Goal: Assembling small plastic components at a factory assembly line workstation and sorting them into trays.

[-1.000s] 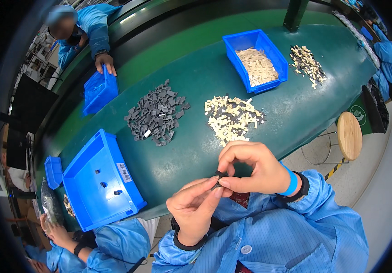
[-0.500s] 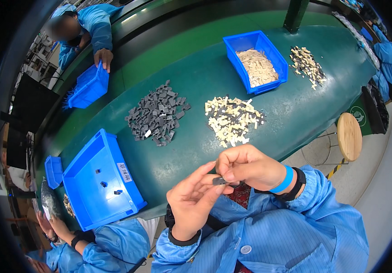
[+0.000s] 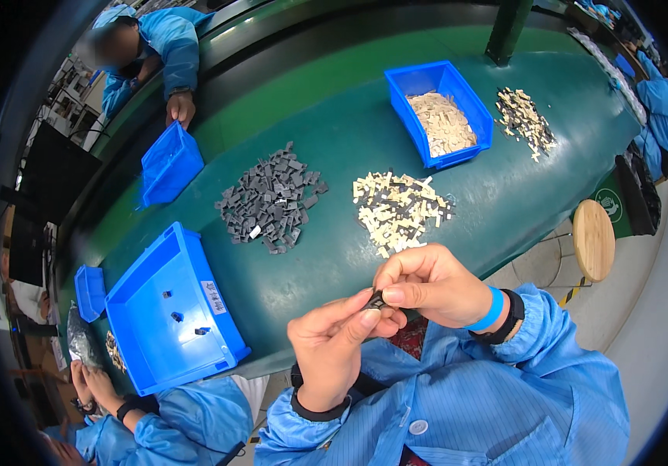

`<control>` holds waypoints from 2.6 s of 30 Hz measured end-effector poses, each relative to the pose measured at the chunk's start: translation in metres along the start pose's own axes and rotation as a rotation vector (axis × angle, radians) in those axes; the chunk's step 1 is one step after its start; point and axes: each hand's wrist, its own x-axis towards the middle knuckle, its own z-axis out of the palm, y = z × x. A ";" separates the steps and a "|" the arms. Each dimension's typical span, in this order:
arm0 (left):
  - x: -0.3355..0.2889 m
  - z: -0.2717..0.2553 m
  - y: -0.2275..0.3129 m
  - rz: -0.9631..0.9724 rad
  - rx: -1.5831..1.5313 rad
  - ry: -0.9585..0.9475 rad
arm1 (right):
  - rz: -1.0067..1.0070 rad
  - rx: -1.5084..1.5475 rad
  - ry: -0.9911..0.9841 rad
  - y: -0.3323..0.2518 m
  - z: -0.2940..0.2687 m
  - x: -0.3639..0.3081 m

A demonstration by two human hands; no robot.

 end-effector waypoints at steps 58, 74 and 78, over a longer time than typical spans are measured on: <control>0.184 -0.187 0.085 0.049 2.116 0.663 | -0.721 -1.392 0.655 -0.102 -0.092 -0.130; 0.167 -0.154 0.079 0.274 2.244 0.688 | -0.727 -1.494 0.872 -0.092 -0.088 -0.135; 0.159 -0.126 0.096 0.454 2.195 0.649 | -0.762 -1.537 0.845 -0.098 -0.082 -0.125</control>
